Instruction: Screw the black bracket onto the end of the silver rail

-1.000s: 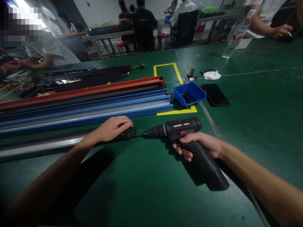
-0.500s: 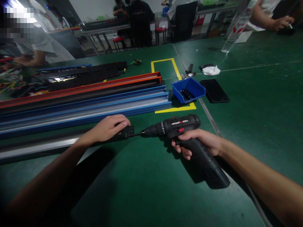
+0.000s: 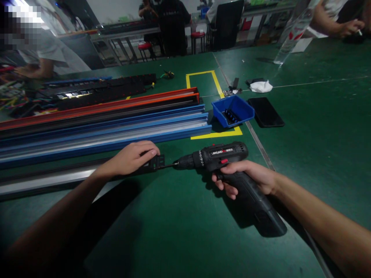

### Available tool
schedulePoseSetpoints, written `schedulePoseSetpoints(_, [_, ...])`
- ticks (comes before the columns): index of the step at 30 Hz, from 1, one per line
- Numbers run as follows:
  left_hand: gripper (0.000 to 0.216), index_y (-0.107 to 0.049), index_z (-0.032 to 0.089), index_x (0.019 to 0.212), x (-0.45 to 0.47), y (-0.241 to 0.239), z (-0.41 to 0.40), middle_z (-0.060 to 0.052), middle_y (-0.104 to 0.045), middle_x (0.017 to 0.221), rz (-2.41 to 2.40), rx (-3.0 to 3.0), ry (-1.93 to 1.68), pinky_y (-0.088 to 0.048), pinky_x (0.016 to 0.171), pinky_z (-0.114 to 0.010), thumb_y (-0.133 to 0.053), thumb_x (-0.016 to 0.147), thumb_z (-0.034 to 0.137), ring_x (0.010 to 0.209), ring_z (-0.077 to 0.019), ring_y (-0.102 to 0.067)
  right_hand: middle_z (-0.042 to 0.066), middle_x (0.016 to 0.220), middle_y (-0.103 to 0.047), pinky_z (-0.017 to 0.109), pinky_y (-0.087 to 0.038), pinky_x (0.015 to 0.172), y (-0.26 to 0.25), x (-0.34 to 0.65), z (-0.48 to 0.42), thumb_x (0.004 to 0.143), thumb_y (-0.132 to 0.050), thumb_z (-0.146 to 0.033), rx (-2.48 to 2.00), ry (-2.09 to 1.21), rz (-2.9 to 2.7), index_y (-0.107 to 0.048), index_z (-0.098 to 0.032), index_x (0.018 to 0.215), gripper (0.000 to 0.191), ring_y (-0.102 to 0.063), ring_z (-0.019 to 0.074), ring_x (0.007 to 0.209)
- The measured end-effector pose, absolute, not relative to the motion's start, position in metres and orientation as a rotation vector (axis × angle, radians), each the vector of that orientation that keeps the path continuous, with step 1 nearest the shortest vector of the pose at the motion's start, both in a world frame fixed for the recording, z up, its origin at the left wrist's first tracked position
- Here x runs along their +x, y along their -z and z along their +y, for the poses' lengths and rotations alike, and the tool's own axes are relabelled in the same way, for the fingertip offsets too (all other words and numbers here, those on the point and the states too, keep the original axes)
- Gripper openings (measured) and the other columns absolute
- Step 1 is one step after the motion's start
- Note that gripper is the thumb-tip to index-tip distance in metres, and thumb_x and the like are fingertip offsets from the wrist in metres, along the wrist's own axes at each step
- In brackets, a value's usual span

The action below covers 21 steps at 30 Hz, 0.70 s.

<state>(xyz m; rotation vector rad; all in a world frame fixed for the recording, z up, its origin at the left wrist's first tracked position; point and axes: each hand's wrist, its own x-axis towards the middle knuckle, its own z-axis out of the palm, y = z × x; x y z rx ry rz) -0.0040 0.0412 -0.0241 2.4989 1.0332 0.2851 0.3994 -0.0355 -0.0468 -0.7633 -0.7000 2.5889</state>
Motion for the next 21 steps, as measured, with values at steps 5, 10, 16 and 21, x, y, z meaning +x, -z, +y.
schedulePoseSetpoints(5, [0.042, -0.074, 0.02, 0.109, -0.0049, 0.0248, 0.0416, -0.006, -0.076, 0.113, 1.031, 2.495, -0.266, -0.049, 0.095, -0.036, -0.039, 0.113, 0.043, 0.108, -0.0229, -0.068, 0.011, 0.095, -0.076, 0.023, -0.063, 0.066, 0.0446, 0.3983, -0.0369, 0.099, -0.072, -0.029, -0.773, -2.574, -0.684, -0.078, -0.003, 0.113, 0.03, -0.069, 0.0094, 0.061])
schedulePoseSetpoints(10, [0.043, -0.074, 0.02, 0.109, -0.0043, 0.0238, 0.0422, -0.006, -0.076, 0.114, 1.041, 2.485, -0.24, -0.05, 0.096, -0.037, -0.038, 0.112, 0.043, 0.11, -0.0236, -0.068, 0.01, 0.095, -0.076, 0.022, -0.061, 0.063, 0.0448, 0.399, -0.0375, 0.098, -0.073, -0.031, -0.785, -2.57, -0.681, -0.079, -0.004, 0.114, 0.032, -0.07, 0.0094, 0.062])
schedulePoseSetpoints(16, [0.042, -0.075, 0.02, 0.11, -0.0034, 0.023, 0.0423, -0.006, -0.076, 0.115, 1.058, 2.462, -0.222, -0.05, 0.097, -0.037, -0.039, 0.111, 0.042, 0.11, -0.0238, -0.068, 0.01, 0.095, -0.077, 0.022, -0.06, 0.063, 0.0457, 0.4021, -0.0374, 0.096, -0.077, -0.035, -0.854, -2.594, -0.658, -0.08, -0.007, 0.113, 0.032, -0.071, 0.0106, 0.062])
schedulePoseSetpoints(21, [0.04, -0.075, 0.021, 0.108, -0.0026, 0.0223, 0.0424, -0.005, -0.077, 0.114, 1.063, 2.455, -0.2, -0.05, 0.097, -0.036, -0.04, 0.11, 0.041, 0.11, -0.0234, -0.068, 0.011, 0.097, -0.076, 0.022, -0.06, 0.063, 0.0492, 0.4046, -0.0388, 0.097, -0.075, -0.034, -0.839, -2.57, -0.678, -0.081, -0.007, 0.115, 0.034, -0.069, 0.0101, 0.062])
